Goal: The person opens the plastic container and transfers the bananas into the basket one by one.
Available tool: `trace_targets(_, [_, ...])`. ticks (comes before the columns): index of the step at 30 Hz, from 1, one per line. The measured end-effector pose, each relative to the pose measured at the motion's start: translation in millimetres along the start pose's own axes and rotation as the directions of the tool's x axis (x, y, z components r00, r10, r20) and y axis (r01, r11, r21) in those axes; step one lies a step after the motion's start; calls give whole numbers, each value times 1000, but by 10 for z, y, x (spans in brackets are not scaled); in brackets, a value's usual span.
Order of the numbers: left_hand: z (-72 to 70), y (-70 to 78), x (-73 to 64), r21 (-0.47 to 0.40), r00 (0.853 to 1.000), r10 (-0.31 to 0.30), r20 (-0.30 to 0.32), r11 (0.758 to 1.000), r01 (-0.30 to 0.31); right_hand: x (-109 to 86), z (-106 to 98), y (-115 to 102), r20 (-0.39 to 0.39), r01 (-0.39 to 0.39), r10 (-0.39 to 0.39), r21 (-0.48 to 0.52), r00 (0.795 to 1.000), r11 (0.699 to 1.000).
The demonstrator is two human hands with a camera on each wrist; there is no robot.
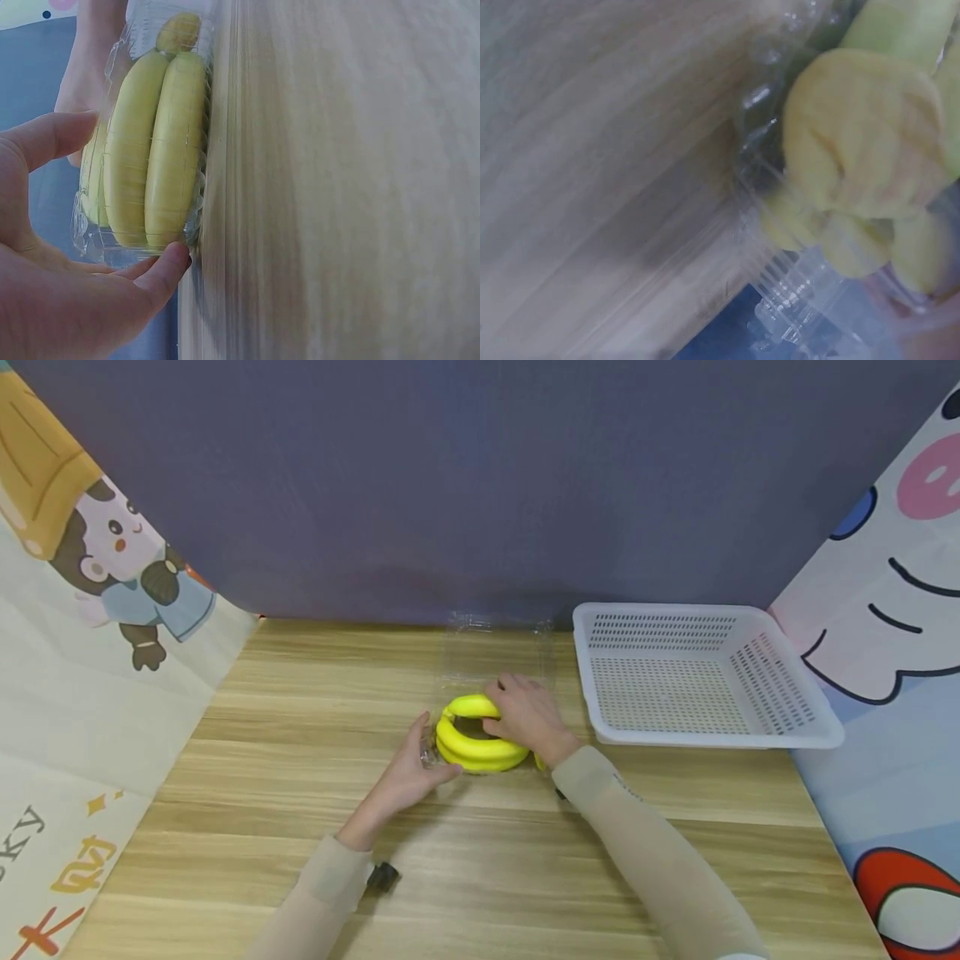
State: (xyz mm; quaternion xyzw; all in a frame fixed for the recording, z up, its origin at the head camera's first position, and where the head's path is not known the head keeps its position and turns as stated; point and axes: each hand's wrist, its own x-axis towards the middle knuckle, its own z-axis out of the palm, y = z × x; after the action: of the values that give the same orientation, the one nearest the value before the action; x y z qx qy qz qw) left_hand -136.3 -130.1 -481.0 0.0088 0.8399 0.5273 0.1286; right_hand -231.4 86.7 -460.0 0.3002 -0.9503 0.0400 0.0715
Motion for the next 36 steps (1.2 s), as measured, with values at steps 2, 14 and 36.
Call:
trace_targets(2, [1, -1, -1, -3, 1000, 2, 2, 1000, -2, 11, -3, 12, 3, 2, -2, -3, 1000, 1000])
trace_targets(14, [8, 0, -4, 9, 1000, 9, 2, 1000, -9, 26, -32, 44, -39, 57, -58, -17, 998, 998])
trace_targets(36, [-2, -7, -7, 27, 1000, 23, -12, 999, -22, 26, -348, -30, -111, 107, -106, -5, 988, 994])
